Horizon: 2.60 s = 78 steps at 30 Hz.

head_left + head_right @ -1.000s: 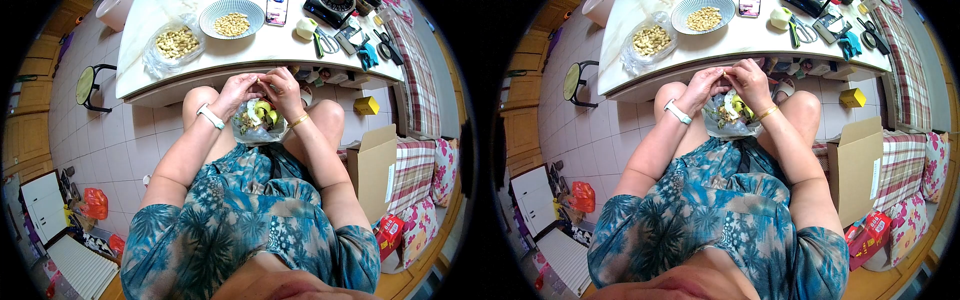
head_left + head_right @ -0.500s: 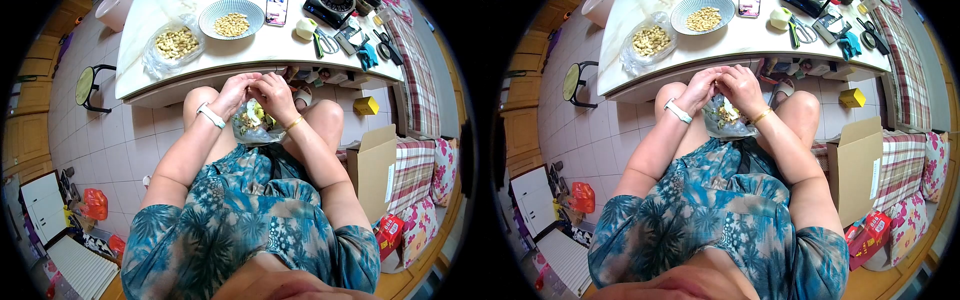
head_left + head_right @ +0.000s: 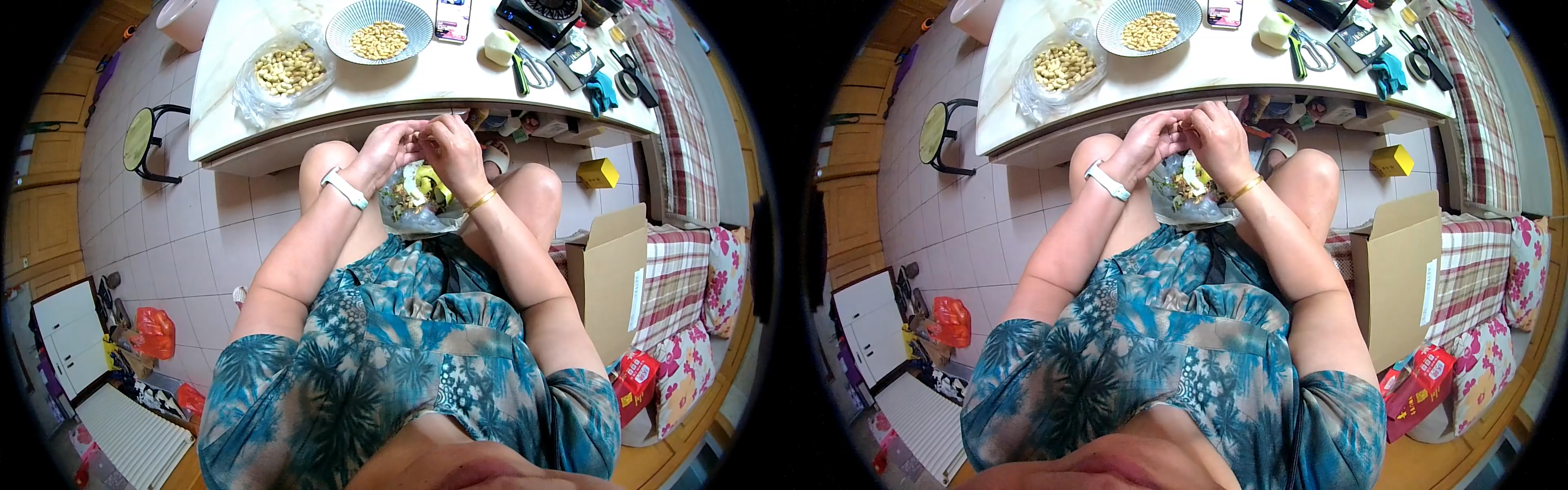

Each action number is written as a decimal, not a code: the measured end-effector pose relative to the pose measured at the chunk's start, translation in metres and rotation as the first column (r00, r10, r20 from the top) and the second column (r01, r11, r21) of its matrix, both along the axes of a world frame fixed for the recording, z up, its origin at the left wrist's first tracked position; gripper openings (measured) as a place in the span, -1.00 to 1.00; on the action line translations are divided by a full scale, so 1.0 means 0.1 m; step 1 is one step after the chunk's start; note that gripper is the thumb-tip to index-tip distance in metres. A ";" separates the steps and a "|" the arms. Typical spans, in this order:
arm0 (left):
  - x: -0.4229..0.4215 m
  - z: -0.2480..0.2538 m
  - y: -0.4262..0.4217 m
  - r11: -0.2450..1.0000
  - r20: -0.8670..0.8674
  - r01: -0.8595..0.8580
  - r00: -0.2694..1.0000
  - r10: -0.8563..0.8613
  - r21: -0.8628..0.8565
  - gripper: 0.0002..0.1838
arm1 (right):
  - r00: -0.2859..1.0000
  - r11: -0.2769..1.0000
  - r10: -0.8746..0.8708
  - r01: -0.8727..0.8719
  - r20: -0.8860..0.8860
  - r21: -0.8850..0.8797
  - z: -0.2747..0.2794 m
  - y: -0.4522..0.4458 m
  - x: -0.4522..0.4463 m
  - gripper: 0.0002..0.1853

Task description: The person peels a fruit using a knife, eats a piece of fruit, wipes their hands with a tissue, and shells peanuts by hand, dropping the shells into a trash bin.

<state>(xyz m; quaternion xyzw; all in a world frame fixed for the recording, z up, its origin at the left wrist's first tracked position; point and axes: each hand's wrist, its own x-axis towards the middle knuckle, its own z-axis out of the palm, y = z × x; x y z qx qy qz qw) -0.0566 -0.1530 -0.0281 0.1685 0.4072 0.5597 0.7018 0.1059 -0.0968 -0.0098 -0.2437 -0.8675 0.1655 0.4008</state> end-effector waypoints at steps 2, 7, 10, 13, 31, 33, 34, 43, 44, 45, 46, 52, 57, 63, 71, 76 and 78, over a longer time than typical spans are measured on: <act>-0.01 -0.02 -0.01 1.000 -0.023 0.015 1.000 -0.015 0.001 -0.67 | 1.000 0.999 -0.007 0.008 0.019 -0.049 -0.01 0.00 0.01 -0.80; 0.04 0.09 -0.02 0.997 -0.121 0.072 0.990 -0.072 0.002 -0.68 | 0.989 0.956 -0.074 0.034 -0.128 -0.291 -0.01 0.02 0.01 -0.82; 0.05 0.14 -0.03 0.996 -0.154 0.091 0.984 -0.090 -0.002 -0.67 | 0.949 0.786 -0.159 -0.046 -0.274 -0.617 -0.12 0.11 0.04 -0.85; 0.04 0.16 -0.03 0.998 -0.192 0.068 0.979 -0.070 -0.018 -0.69 | 0.863 0.462 -0.275 -0.267 -0.423 -0.846 -0.09 0.22 0.11 -0.82; -0.06 -0.02 -0.01 0.993 -0.120 0.102 0.987 -0.108 -0.054 -0.66 | 0.831 0.872 0.041 0.242 0.555 -0.426 -0.25 0.11 0.19 -0.82; -0.04 -0.01 -0.01 0.995 -0.157 0.059 0.985 -0.071 -0.084 -0.69 | 0.811 0.876 0.092 0.209 0.577 -0.434 -0.32 0.11 0.20 -0.82; -0.03 0.02 -0.01 0.994 -0.195 0.015 0.980 -0.036 -0.113 -0.70 | 0.789 0.879 0.143 0.176 0.597 -0.443 -0.36 0.11 0.21 -0.82; -0.01 0.05 -0.01 0.999 -0.146 0.007 0.989 -0.012 -0.035 -0.61 | 0.778 0.926 0.110 0.146 0.618 -0.349 -0.24 0.08 0.21 -0.86; -0.01 0.06 0.00 0.999 -0.146 0.007 0.989 -0.012 -0.035 -0.61 | 0.779 0.926 0.111 0.145 0.618 -0.349 -0.21 0.08 0.20 -0.86; 0.00 0.06 0.01 0.998 -0.142 -0.011 0.990 0.003 -0.057 -0.60 | 0.867 0.942 0.018 0.152 0.498 -0.298 -0.11 0.07 0.18 -0.89; 0.00 0.06 0.01 0.996 -0.138 -0.030 0.990 0.019 -0.079 -0.59 | 0.930 0.954 -0.068 0.166 0.361 -0.248 -0.04 0.05 0.16 -0.90; -0.03 -0.03 0.03 0.998 -0.051 -0.020 0.999 0.018 -0.052 -0.54 | 0.993 0.993 -0.020 0.033 0.117 -0.116 0.11 -0.07 0.07 -0.87; -0.03 -0.04 -0.01 0.997 -0.087 0.056 0.994 -0.060 -0.050 -0.52 | 0.987 0.999 0.038 -0.039 0.159 0.001 0.05 -0.05 0.02 -0.86; 0.01 0.03 -0.03 0.991 -0.129 0.095 0.986 -0.107 -0.091 -0.49 | 0.976 0.999 0.048 -0.049 0.211 -0.003 -0.03 -0.09 0.02 -0.86; 0.00 -0.06 -0.02 0.984 -0.097 0.174 0.979 -0.178 -0.048 -0.58 | 0.975 0.998 0.048 -0.039 0.217 -0.045 -0.06 -0.09 0.04 -0.82; 0.02 0.08 -0.05 0.985 -0.175 0.161 0.970 -0.169 -0.058 -0.61 | 0.970 0.998 0.058 -0.051 0.235 -0.032 -0.04 -0.11 0.02 -0.78; 0.03 0.09 -0.06 0.986 -0.188 0.155 0.969 -0.163 -0.057 -0.61 | 0.971 0.998 0.060 -0.054 0.232 -0.030 -0.02 -0.12 0.02 -0.77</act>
